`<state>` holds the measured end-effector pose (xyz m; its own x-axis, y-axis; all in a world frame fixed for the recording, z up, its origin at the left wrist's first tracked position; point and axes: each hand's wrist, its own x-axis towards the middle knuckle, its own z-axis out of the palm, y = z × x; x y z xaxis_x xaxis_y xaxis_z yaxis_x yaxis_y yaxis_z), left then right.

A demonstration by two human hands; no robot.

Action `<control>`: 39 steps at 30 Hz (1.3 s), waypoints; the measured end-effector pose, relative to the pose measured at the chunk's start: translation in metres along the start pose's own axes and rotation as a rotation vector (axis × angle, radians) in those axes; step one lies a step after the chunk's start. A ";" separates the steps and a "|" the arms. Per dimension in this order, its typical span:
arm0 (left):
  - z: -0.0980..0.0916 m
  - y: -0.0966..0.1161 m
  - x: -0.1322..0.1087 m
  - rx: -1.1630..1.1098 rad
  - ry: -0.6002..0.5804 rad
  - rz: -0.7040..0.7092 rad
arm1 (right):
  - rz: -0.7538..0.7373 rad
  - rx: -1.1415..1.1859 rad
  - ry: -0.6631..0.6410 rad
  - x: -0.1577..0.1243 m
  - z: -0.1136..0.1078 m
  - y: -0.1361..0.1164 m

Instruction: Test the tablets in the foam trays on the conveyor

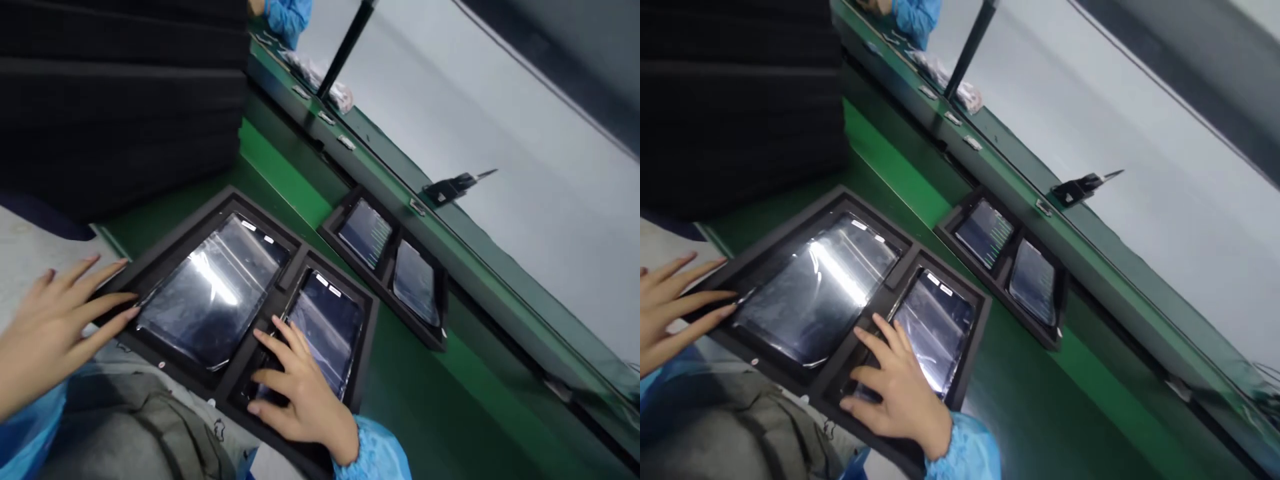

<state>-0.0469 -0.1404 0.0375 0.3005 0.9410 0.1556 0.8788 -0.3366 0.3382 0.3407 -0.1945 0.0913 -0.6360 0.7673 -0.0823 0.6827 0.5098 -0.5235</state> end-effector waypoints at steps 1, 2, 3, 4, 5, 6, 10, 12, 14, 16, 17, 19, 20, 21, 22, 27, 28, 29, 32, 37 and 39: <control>0.000 0.007 0.003 0.021 0.002 -0.011 | -0.006 -0.017 -0.029 0.000 0.000 0.000; 0.001 0.013 0.006 0.032 -0.003 -0.025 | -0.011 -0.043 -0.051 0.001 0.000 0.001; 0.002 0.017 0.008 0.038 -0.012 -0.043 | -0.011 -0.076 -0.063 0.002 -0.001 0.000; 0.002 0.019 0.010 0.044 -0.026 -0.061 | -0.013 -0.111 -0.065 0.003 0.000 0.000; 0.003 0.020 0.012 0.049 -0.030 -0.077 | -0.017 -0.143 -0.063 0.005 0.000 -0.001; 0.003 0.020 0.013 0.052 -0.028 -0.086 | -0.025 -0.169 -0.060 0.006 0.001 -0.001; 0.006 0.018 0.011 0.016 -0.025 -0.111 | -0.054 -0.195 -0.023 0.007 0.003 -0.001; 0.009 0.020 0.009 -0.055 -0.014 -0.129 | -0.046 -0.153 0.065 -0.001 0.003 0.004; 0.014 0.024 0.006 -0.142 0.023 -0.155 | 0.049 -0.106 0.267 -0.016 0.002 0.013; 0.018 0.029 0.005 -0.211 0.082 -0.189 | 0.259 -0.076 0.548 -0.033 0.000 0.027; 0.020 0.031 0.004 -0.239 0.112 -0.203 | 0.385 -0.059 0.679 -0.041 -0.002 0.036; 0.022 0.034 0.005 -0.283 0.152 -0.215 | 0.600 -0.004 0.848 -0.053 -0.007 0.056; 0.022 0.035 0.005 -0.301 0.162 -0.214 | 0.671 0.021 0.898 -0.056 -0.009 0.068; 0.023 0.035 0.005 -0.319 0.172 -0.211 | 0.720 0.038 0.931 -0.058 -0.012 0.081; 0.023 0.034 0.005 -0.335 0.180 -0.209 | 0.749 0.044 0.960 -0.059 -0.016 0.094; 0.032 0.033 -0.007 -0.348 0.207 -0.177 | 0.756 0.237 0.985 -0.052 -0.032 0.143; 0.034 0.033 -0.009 -0.341 0.223 -0.170 | 0.752 0.266 0.983 -0.050 -0.033 0.146; 0.036 0.034 -0.010 -0.333 0.248 -0.170 | 0.755 0.278 0.993 -0.049 -0.034 0.147; 0.042 0.033 0.002 -0.301 0.332 -0.169 | 0.839 0.299 1.095 -0.054 -0.029 0.139; 0.047 0.021 0.054 -0.274 0.277 -0.042 | 1.053 0.234 1.156 -0.094 -0.010 0.105; 0.048 0.021 0.078 -0.277 0.189 0.030 | 1.105 0.205 1.142 -0.115 0.001 0.084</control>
<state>0.0125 -0.0724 0.0119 0.2280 0.9162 0.3295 0.7286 -0.3850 0.5665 0.4705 -0.2401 0.0560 0.7674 0.6301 0.1185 0.4868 -0.4523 -0.7473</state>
